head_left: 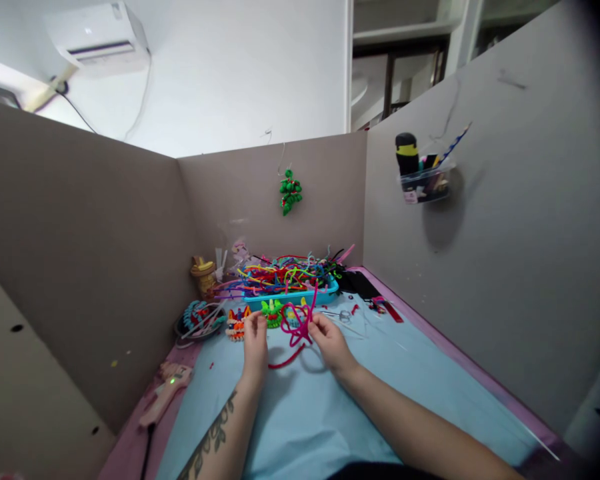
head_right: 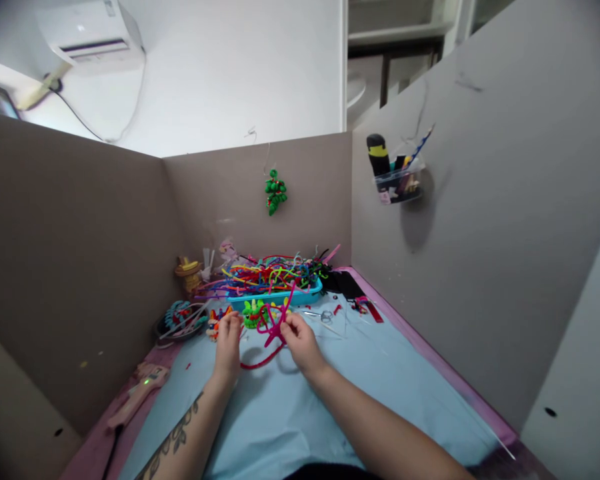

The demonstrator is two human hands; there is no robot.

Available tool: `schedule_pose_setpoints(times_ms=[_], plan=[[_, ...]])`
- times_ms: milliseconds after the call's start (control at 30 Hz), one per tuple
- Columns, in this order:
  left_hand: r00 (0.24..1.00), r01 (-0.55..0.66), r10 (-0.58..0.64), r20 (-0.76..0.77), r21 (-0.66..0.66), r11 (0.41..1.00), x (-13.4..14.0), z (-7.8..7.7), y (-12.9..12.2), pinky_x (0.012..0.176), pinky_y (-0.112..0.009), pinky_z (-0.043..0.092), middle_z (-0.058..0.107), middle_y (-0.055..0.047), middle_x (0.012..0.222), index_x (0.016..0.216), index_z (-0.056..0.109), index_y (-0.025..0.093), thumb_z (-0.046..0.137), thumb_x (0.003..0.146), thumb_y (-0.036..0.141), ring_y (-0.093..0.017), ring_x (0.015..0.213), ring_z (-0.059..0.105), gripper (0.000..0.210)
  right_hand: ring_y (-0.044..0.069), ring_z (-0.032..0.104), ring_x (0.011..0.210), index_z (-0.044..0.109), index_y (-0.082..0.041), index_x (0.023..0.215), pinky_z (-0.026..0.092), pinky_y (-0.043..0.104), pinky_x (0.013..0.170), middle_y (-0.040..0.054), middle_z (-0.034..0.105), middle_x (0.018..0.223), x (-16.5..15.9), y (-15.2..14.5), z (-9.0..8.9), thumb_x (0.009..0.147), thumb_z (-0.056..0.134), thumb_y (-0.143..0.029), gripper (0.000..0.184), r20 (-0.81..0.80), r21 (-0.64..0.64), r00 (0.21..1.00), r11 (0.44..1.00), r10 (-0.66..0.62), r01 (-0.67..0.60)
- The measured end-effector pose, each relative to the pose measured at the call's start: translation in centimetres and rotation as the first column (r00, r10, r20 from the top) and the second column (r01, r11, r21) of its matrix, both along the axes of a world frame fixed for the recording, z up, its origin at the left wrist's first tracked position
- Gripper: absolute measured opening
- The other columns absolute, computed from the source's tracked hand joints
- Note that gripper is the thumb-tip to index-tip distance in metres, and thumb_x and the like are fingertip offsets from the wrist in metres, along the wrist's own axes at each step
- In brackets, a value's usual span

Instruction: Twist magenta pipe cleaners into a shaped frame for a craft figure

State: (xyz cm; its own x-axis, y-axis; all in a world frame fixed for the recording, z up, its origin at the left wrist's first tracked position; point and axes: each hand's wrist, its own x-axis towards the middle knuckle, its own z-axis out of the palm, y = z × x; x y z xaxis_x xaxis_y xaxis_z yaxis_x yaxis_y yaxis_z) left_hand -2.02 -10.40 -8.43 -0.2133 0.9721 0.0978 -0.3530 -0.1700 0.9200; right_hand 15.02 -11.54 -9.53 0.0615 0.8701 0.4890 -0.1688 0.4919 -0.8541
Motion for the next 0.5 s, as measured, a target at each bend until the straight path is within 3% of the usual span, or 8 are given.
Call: schedule_pose_setpoints(times_ms=[33, 67, 133, 200, 333, 500], plan=[[0.987, -0.101, 0.114, -0.116, 0.113, 0.988, 0.1, 0.1, -0.2, 0.073, -0.021, 0.039, 0.058, 0.000, 0.082, 0.086, 0.057, 0.022, 0.063, 0.073, 0.036, -0.017, 0.088, 0.054, 0.021, 0.015, 0.044, 0.071, 0.050, -0.020, 0.063, 0.035, 0.026, 0.071, -0.0008, 0.048, 0.071, 0.1, 0.1, -0.1, 0.079, 0.057, -0.035, 0.023, 0.066, 0.043, 0.995, 0.996, -0.081, 0.078], [0.963, -0.107, 0.149, -0.223, 0.192, 0.976, 0.2, 0.1, -0.5, 0.070, -0.022, 0.039, 0.057, 0.000, 0.076, 0.079, 0.058, 0.019, 0.064, 0.072, 0.036, -0.017, 0.080, 0.054, 0.020, 0.016, 0.046, 0.077, 0.051, -0.020, 0.064, 0.035, 0.028, 0.076, 0.0003, 0.050, 0.075, 0.2, 0.1, -0.2, 0.079, 0.057, -0.034, 0.021, 0.117, 0.081, 0.980, 0.985, -0.162, 0.154], [0.915, -0.039, 0.140, -0.380, 0.261, 0.964, 0.9, 0.2, -1.0, 0.063, -0.024, 0.039, 0.056, 0.000, 0.068, 0.077, 0.057, 0.017, 0.061, 0.074, 0.038, -0.016, 0.067, 0.054, 0.022, 0.019, 0.047, 0.090, 0.054, -0.019, 0.067, 0.034, 0.031, 0.086, 0.0027, 0.052, 0.085, 0.2, 0.2, -0.5, 0.078, 0.057, -0.033, 0.017, 0.181, 0.124, 0.940, 0.955, -0.289, 0.270], [0.869, 0.050, 0.089, -0.488, 0.265, 0.963, 1.7, 0.2, -1.6, 0.064, -0.026, 0.040, 0.060, -0.001, 0.072, 0.089, 0.056, 0.017, 0.061, 0.074, 0.035, -0.016, 0.069, 0.057, 0.025, 0.021, 0.046, 0.097, 0.056, -0.019, 0.070, 0.033, 0.034, 0.091, 0.0046, 0.051, 0.091, 0.0, 0.3, -0.9, 0.077, 0.056, -0.034, 0.016, 0.210, 0.125, 0.916, 0.938, -0.342, 0.322], [0.820, 0.148, 0.025, -0.572, 0.254, 0.956, 2.6, 0.2, -2.1, 0.076, -0.030, 0.042, 0.066, -0.003, 0.082, 0.110, 0.050, 0.018, 0.065, 0.069, 0.027, -0.019, 0.082, 0.061, 0.044, 0.022, 0.048, 0.096, 0.057, -0.019, 0.069, 0.036, 0.034, 0.089, 0.0055, 0.051, 0.090, -0.5, 0.3, -1.2, 0.077, 0.056, -0.036, 0.018, 0.231, 0.077, 0.919, 0.948, -0.320, 0.310], [0.830, 0.177, -0.019, -0.557, 0.231, 0.957, 2.6, 0.1, -2.0, 0.073, -0.030, 0.046, 0.066, -0.003, 0.077, 0.102, 0.058, 0.016, 0.063, 0.069, 0.026, -0.017, 0.073, 0.061, 0.035, 0.020, 0.049, 0.087, 0.055, -0.018, 0.064, 0.039, 0.032, 0.083, 0.0039, 0.052, 0.082, -1.0, -0.2, -0.6, 0.076, 0.055, -0.036, 0.022, 0.229, 0.059, 0.941, 0.969, -0.247, 0.240]])
